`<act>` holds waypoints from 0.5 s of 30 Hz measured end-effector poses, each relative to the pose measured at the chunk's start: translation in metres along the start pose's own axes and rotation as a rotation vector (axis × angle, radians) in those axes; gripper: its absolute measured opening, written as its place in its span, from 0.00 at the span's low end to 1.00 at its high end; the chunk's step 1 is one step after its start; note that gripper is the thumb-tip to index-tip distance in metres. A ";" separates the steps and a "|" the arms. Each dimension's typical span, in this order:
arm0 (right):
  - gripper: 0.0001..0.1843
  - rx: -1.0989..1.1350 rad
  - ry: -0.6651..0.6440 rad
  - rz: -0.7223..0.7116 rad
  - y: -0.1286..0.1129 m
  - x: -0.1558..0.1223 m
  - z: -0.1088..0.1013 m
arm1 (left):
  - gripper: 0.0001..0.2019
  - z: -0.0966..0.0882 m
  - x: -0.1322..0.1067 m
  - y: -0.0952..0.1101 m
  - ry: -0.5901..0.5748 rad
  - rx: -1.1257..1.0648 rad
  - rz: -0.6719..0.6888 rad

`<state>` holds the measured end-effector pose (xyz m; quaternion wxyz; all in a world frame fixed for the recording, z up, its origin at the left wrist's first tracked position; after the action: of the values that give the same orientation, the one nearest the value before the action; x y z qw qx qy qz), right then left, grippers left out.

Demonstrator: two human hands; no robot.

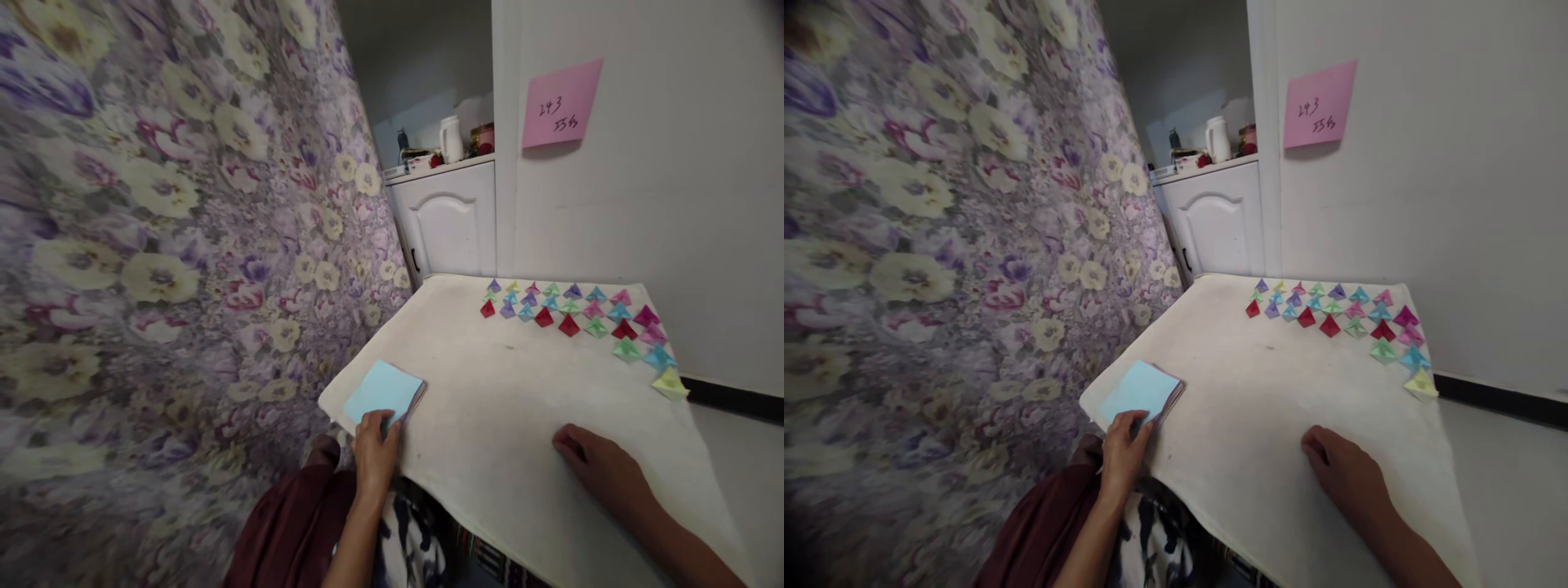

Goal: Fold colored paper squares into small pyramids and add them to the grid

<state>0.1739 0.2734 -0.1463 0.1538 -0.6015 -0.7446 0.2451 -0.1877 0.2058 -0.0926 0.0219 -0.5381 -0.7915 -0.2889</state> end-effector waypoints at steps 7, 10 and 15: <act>0.11 0.005 0.000 -0.003 0.000 0.000 0.000 | 0.11 0.000 0.001 -0.001 0.005 -0.046 -0.009; 0.10 0.006 0.012 -0.013 0.001 0.001 0.000 | 0.11 0.001 0.000 -0.002 0.002 -0.060 -0.010; 0.10 0.016 0.020 -0.014 0.001 0.001 0.000 | 0.12 0.000 0.000 -0.002 0.001 -0.083 -0.013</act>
<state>0.1748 0.2745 -0.1473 0.1680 -0.5975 -0.7451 0.2440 -0.1900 0.2057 -0.0939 -0.0020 -0.5334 -0.7823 -0.3217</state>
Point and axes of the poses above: each hand's wrist, its own x-axis towards the middle knuckle, its own z-axis out of the palm, y = z × x, the point moved 4 cm from there along x, towards the middle knuckle
